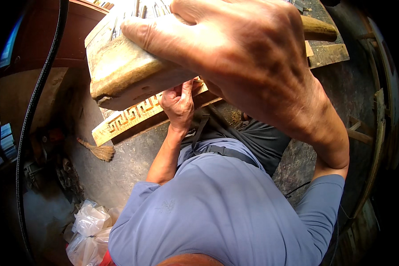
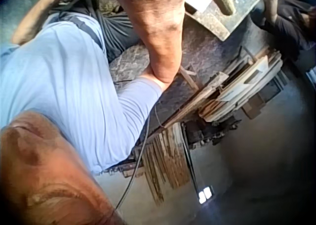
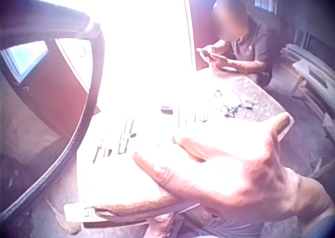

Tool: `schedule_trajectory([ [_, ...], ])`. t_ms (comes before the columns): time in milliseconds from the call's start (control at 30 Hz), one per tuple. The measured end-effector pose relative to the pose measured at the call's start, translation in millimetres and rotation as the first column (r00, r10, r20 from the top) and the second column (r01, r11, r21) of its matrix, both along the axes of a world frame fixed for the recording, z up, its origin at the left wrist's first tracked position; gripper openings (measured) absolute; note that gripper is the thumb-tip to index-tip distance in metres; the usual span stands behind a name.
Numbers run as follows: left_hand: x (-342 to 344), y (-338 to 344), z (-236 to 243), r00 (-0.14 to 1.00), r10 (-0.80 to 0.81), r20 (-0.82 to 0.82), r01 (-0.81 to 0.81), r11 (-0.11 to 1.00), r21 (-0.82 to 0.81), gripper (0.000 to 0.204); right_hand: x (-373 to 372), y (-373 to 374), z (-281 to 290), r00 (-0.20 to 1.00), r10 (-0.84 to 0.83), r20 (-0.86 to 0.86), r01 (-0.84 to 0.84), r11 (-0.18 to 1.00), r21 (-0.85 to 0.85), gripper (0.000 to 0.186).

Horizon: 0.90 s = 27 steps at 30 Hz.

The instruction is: The person carves a decorative geometric pattern into a piece of wood using a wooden mallet and a chisel, then picks up a smaller carving tool to refine the edges.

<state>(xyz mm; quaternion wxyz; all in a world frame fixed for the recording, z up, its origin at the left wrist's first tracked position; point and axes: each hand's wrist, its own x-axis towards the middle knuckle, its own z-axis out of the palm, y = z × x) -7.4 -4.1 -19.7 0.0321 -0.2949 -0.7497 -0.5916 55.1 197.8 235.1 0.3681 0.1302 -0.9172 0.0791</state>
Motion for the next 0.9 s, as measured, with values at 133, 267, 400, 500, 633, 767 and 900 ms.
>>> schedule_trajectory([
  [133,-0.3,0.5,0.9,1.000,-0.008,0.015,0.008,1.000,0.012,0.015,-0.1,-0.5,-1.0,1.000,0.000,-0.002,0.000,1.000,0.004,0.064],
  [267,-2.5,-0.2,1.8,1.000,-0.011,0.002,0.011,1.000,-0.009,0.016,-2.3,-1.1,-2.6,1.000,0.001,-0.010,-0.001,1.000,0.006,0.062],
  [400,-2.6,1.9,-0.6,1.000,-0.011,-0.016,0.011,1.000,0.000,0.018,-4.0,-2.5,-4.1,1.000,0.003,-0.011,-0.003,1.000,0.006,0.060],
  [500,-0.2,5.5,0.6,0.999,-0.026,0.027,0.025,0.999,0.030,0.018,-3.1,-1.4,-5.1,1.000,-0.002,-0.014,0.002,1.000,0.007,0.059],
  [633,0.3,8.7,2.3,0.988,-0.036,0.150,0.024,0.996,0.084,0.020,-2.2,-0.6,-4.5,1.000,-0.003,-0.024,0.004,1.000,0.009,0.057],
  [767,-4.7,2.3,1.9,0.997,-0.046,0.058,0.045,0.999,0.011,0.020,-2.7,0.4,-7.0,1.000,0.001,-0.029,0.000,1.000,0.009,0.056],
  [900,-3.5,4.2,-0.2,0.995,-0.058,0.085,0.055,0.998,0.037,0.020,-2.0,1.1,-8.1,0.999,-0.003,-0.035,0.004,1.000,0.012,0.054],
])
